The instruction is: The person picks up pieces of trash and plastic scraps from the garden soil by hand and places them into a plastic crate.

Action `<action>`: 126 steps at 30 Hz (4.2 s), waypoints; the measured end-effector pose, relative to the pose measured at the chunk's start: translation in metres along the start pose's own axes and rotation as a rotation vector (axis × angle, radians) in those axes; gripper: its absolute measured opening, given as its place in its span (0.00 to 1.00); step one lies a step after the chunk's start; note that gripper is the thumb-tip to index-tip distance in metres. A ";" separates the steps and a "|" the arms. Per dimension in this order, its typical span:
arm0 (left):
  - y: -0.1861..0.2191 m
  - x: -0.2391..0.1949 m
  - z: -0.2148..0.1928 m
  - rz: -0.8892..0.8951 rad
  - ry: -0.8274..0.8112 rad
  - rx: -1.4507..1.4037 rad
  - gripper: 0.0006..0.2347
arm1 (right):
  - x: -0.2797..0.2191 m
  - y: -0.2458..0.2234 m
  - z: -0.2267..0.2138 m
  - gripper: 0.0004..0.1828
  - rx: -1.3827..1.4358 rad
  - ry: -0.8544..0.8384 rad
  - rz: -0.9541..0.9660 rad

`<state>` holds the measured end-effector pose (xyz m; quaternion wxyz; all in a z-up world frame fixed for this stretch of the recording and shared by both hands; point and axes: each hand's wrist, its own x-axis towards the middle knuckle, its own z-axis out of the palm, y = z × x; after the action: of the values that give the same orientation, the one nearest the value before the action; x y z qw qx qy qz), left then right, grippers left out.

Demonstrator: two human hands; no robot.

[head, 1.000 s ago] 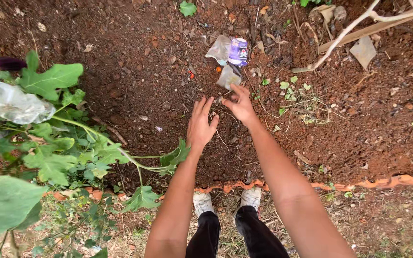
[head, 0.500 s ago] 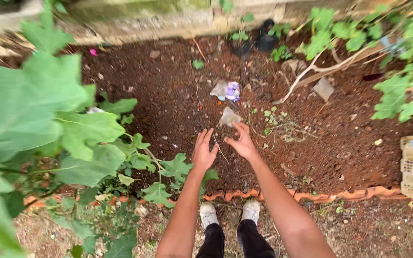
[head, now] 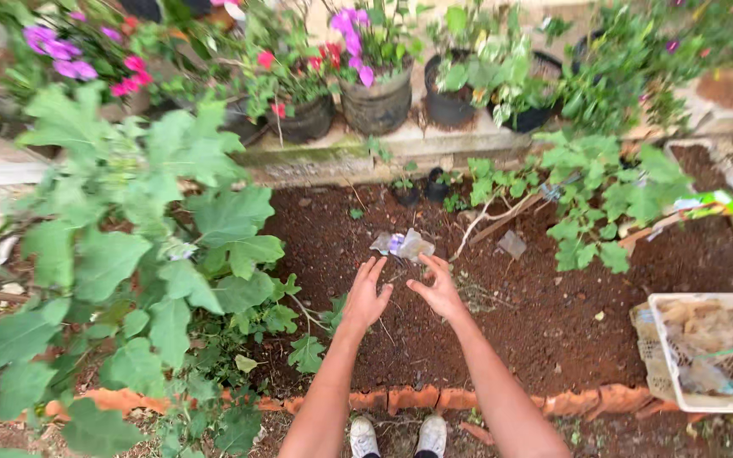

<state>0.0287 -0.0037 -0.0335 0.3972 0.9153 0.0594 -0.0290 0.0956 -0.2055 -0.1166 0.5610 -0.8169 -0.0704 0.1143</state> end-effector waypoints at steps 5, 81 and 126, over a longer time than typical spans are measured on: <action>0.083 -0.045 -0.052 0.027 0.051 0.065 0.29 | -0.049 -0.103 -0.055 0.44 0.038 -0.024 0.001; 0.555 -0.352 0.412 1.596 -0.707 0.114 0.21 | -0.730 0.023 -0.452 0.21 -0.295 1.516 0.398; 0.720 -0.082 0.681 0.259 -0.132 0.358 0.15 | -0.270 0.363 -0.934 0.30 -0.334 0.240 0.120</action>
<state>0.0380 -0.9957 0.0310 0.2322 0.9672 -0.0909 -0.0476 0.0788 -1.2431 -0.1046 0.4146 -0.9089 0.0276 0.0360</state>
